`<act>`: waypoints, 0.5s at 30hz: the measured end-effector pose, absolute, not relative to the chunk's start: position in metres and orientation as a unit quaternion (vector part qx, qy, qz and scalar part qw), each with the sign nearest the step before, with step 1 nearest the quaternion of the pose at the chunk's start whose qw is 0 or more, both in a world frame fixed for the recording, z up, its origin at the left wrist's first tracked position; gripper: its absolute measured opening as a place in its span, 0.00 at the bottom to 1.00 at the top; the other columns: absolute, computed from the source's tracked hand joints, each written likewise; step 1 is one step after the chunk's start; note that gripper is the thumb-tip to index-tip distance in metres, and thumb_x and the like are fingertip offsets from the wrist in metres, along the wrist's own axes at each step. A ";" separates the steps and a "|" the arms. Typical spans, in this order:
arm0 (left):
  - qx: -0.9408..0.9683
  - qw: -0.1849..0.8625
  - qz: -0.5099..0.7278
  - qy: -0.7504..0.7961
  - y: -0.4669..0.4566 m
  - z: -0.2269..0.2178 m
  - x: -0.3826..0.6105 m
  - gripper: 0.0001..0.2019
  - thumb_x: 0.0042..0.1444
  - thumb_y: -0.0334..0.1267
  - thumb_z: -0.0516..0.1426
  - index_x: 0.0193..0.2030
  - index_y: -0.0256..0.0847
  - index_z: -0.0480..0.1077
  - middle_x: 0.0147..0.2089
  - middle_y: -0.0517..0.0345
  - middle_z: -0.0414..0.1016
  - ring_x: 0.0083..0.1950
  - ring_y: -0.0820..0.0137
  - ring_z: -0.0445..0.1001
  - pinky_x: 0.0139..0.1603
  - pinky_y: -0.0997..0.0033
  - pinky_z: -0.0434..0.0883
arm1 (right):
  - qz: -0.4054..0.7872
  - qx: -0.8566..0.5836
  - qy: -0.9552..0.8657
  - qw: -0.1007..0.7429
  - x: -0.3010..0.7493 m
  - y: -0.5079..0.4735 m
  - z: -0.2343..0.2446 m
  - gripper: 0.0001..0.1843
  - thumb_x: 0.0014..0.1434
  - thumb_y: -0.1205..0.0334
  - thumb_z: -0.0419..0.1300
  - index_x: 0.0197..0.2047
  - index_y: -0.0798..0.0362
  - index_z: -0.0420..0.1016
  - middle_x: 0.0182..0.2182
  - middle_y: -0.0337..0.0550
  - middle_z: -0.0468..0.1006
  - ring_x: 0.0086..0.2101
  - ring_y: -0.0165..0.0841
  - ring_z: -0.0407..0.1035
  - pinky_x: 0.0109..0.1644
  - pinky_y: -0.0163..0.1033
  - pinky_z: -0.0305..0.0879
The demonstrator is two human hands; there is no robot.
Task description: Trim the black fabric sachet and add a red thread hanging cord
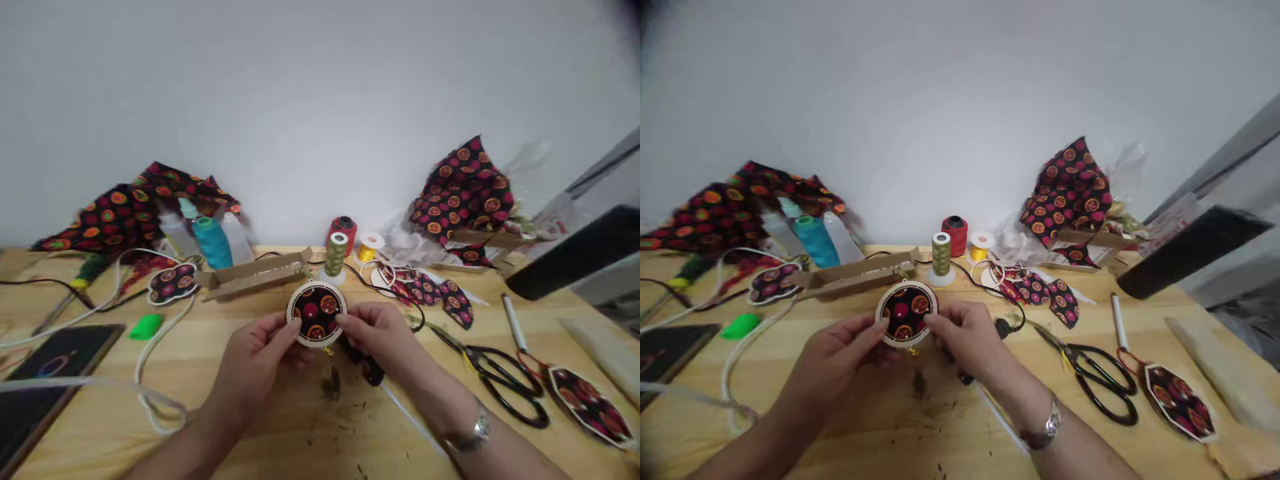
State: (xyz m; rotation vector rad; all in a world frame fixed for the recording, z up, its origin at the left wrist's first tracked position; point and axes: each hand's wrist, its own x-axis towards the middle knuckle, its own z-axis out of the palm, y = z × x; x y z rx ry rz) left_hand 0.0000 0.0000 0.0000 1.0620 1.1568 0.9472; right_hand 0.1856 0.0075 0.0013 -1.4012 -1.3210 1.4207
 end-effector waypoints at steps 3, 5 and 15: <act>0.451 0.613 0.416 0.498 0.001 0.002 0.003 0.10 0.52 0.40 0.60 0.37 0.35 0.75 0.24 0.59 0.79 0.25 0.71 0.74 0.28 0.74 0.73 | 0.556 -0.545 -0.506 0.372 0.185 0.007 0.005 0.18 0.49 0.50 0.59 0.21 0.56 0.65 0.14 0.31 0.61 0.16 0.20 0.49 0.18 0.30 0.42; 0.442 0.616 0.421 0.498 0.001 0.002 0.004 0.10 0.52 0.40 0.60 0.37 0.35 0.75 0.24 0.58 0.79 0.24 0.72 0.74 0.27 0.75 0.72 | 0.558 -0.541 -0.502 0.379 0.185 0.007 0.007 0.18 0.49 0.50 0.60 0.21 0.56 0.66 0.15 0.31 0.61 0.16 0.21 0.49 0.18 0.30 0.42; 0.397 0.642 0.452 0.476 0.000 0.003 0.004 0.11 0.52 0.42 0.60 0.36 0.36 0.76 0.25 0.56 0.80 0.25 0.73 0.75 0.26 0.78 0.71 | 0.569 -0.518 -0.488 0.412 0.182 0.007 0.007 0.19 0.49 0.49 0.62 0.20 0.55 0.64 0.14 0.30 0.60 0.15 0.20 0.48 0.17 0.29 0.40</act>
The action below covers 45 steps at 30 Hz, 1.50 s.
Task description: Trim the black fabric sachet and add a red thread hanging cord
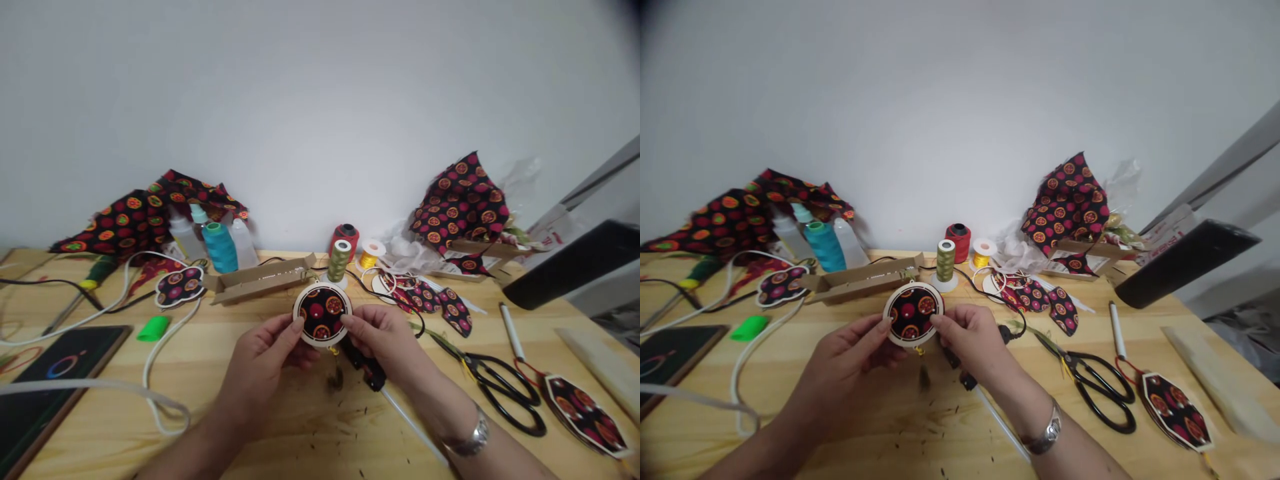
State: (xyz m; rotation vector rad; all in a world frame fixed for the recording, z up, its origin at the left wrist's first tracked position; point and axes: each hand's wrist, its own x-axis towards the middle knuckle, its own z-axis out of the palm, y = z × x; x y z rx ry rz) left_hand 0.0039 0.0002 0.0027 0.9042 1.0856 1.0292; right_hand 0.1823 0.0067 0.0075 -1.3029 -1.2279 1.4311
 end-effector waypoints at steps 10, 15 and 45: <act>0.409 0.648 0.456 0.453 0.000 0.009 0.000 0.09 0.48 0.39 0.62 0.34 0.35 0.76 0.24 0.56 0.80 0.24 0.71 0.75 0.26 0.75 0.72 | 0.583 -0.515 -0.484 0.400 0.184 0.006 0.009 0.20 0.50 0.49 0.62 0.20 0.55 0.64 0.14 0.30 0.61 0.14 0.20 0.49 0.16 0.29 0.40; 0.414 0.645 0.459 0.450 0.000 0.010 0.000 0.09 0.48 0.39 0.62 0.34 0.35 0.76 0.24 0.56 0.80 0.24 0.72 0.75 0.26 0.76 0.71 | 0.604 -0.512 -0.482 0.377 0.189 0.004 0.014 0.22 0.49 0.46 0.62 0.20 0.57 0.67 0.14 0.33 0.64 0.14 0.19 0.51 0.17 0.29 0.40; 0.509 0.678 0.343 0.405 -0.013 0.008 0.009 0.13 0.53 0.41 0.59 0.42 0.37 0.77 0.24 0.55 0.79 0.24 0.71 0.74 0.25 0.75 0.70 | 0.551 -0.507 -0.536 0.389 0.217 -0.015 0.024 0.17 0.54 0.50 0.61 0.25 0.56 0.73 0.18 0.37 0.72 0.20 0.26 0.65 0.26 0.33 0.61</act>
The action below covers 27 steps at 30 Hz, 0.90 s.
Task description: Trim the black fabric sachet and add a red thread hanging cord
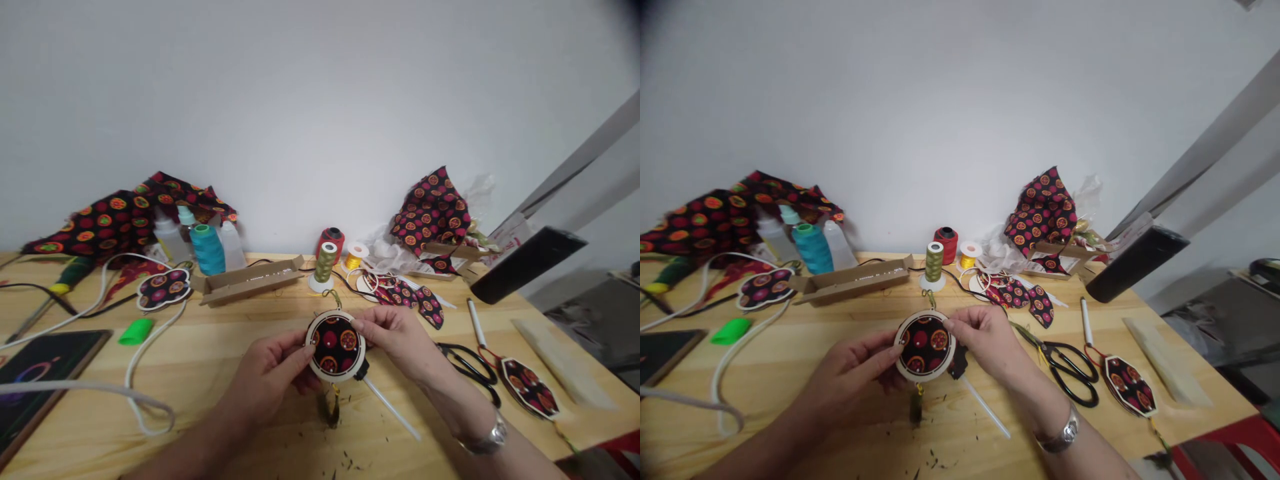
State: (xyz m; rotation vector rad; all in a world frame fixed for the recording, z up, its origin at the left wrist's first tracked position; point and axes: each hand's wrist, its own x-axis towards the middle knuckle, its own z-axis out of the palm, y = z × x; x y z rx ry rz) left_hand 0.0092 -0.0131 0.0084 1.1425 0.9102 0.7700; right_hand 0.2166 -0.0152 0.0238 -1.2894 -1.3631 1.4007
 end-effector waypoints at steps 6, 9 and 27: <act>0.507 0.680 0.346 0.401 -0.012 0.008 0.010 0.12 0.53 0.40 0.58 0.42 0.38 0.78 0.22 0.58 0.78 0.22 0.72 0.74 0.25 0.76 0.70 | 0.543 -0.516 -0.527 0.402 0.215 -0.016 0.024 0.16 0.54 0.51 0.62 0.27 0.56 0.74 0.20 0.38 0.73 0.20 0.25 0.64 0.25 0.32 0.61; 0.503 0.683 0.349 0.400 -0.013 0.010 0.009 0.12 0.53 0.40 0.59 0.42 0.38 0.77 0.22 0.57 0.78 0.22 0.72 0.73 0.24 0.76 0.70 | 0.539 -0.516 -0.529 0.403 0.215 -0.018 0.024 0.16 0.54 0.51 0.61 0.27 0.56 0.75 0.21 0.39 0.74 0.20 0.26 0.64 0.25 0.32 0.61; 0.604 0.671 0.253 0.348 -0.026 0.014 0.011 0.12 0.57 0.40 0.54 0.39 0.37 0.76 0.27 0.57 0.74 0.26 0.73 0.69 0.27 0.77 0.68 | 0.155 -0.467 -0.821 0.291 0.214 -0.026 0.065 0.09 0.56 0.61 0.62 0.42 0.49 0.75 0.39 0.43 0.75 0.46 0.38 0.61 0.52 0.45 0.56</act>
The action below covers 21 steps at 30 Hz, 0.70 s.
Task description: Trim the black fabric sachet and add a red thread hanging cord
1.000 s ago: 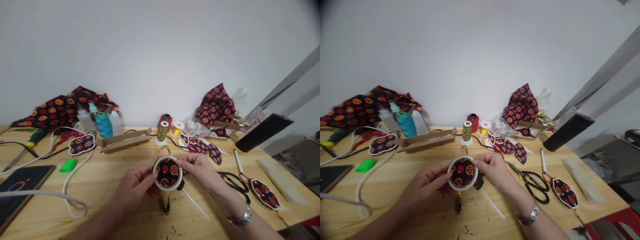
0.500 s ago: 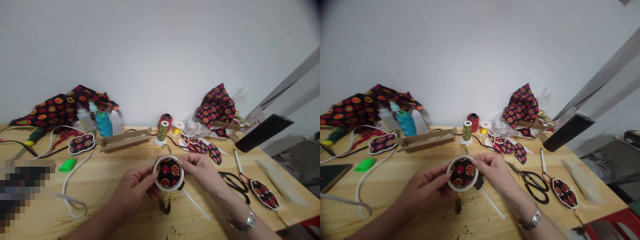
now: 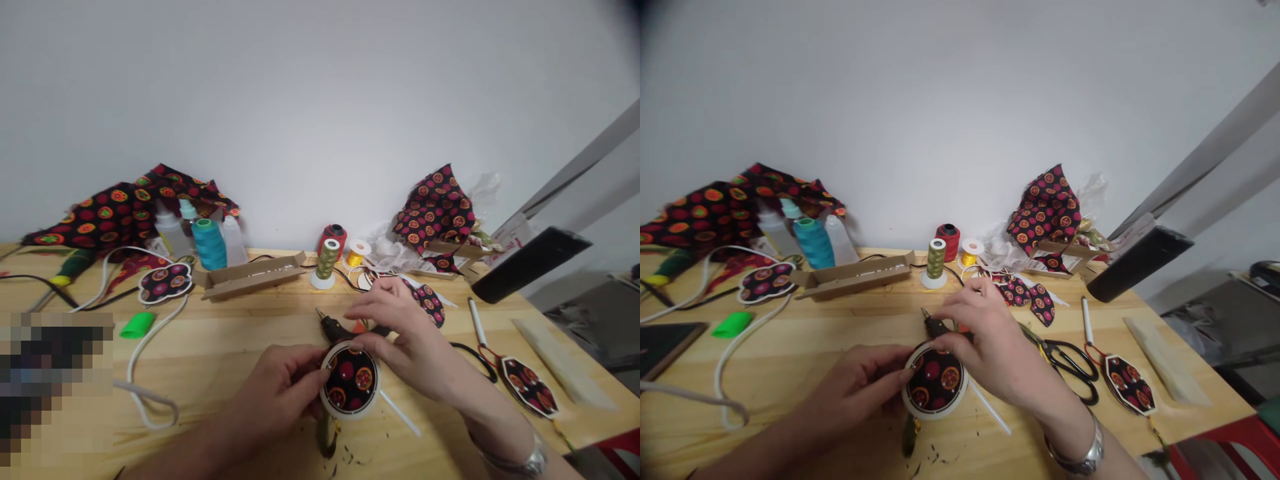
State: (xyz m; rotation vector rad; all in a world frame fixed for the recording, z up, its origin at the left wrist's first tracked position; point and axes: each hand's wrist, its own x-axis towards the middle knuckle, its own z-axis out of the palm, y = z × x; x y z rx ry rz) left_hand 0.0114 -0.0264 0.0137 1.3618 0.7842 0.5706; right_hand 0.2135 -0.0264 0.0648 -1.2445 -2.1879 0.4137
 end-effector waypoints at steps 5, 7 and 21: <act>0.684 0.608 0.231 0.329 -0.028 0.016 0.012 0.13 0.58 0.40 0.52 0.33 0.37 0.75 0.26 0.58 0.72 0.26 0.72 0.67 0.27 0.77 0.65 | 0.218 -0.412 -0.872 0.147 0.208 -0.023 0.075 0.06 0.59 0.62 0.59 0.37 0.51 0.78 0.31 0.42 0.75 0.43 0.35 0.61 0.48 0.40 0.57; 0.710 0.586 0.228 0.316 -0.028 0.017 0.011 0.13 0.58 0.39 0.51 0.31 0.37 0.75 0.25 0.59 0.71 0.26 0.72 0.67 0.27 0.77 0.63 | 0.239 -0.406 -0.875 0.110 0.207 -0.021 0.076 0.07 0.59 0.61 0.58 0.36 0.51 0.79 0.29 0.41 0.75 0.41 0.34 0.62 0.45 0.38 0.58; 0.735 0.560 0.228 0.306 -0.030 0.018 0.011 0.12 0.56 0.36 0.52 0.29 0.39 0.76 0.22 0.62 0.70 0.24 0.71 0.66 0.24 0.76 0.60 | 0.261 -0.402 -0.874 0.080 0.205 -0.022 0.076 0.06 0.57 0.64 0.61 0.32 0.53 0.80 0.27 0.40 0.75 0.41 0.33 0.62 0.43 0.35 0.60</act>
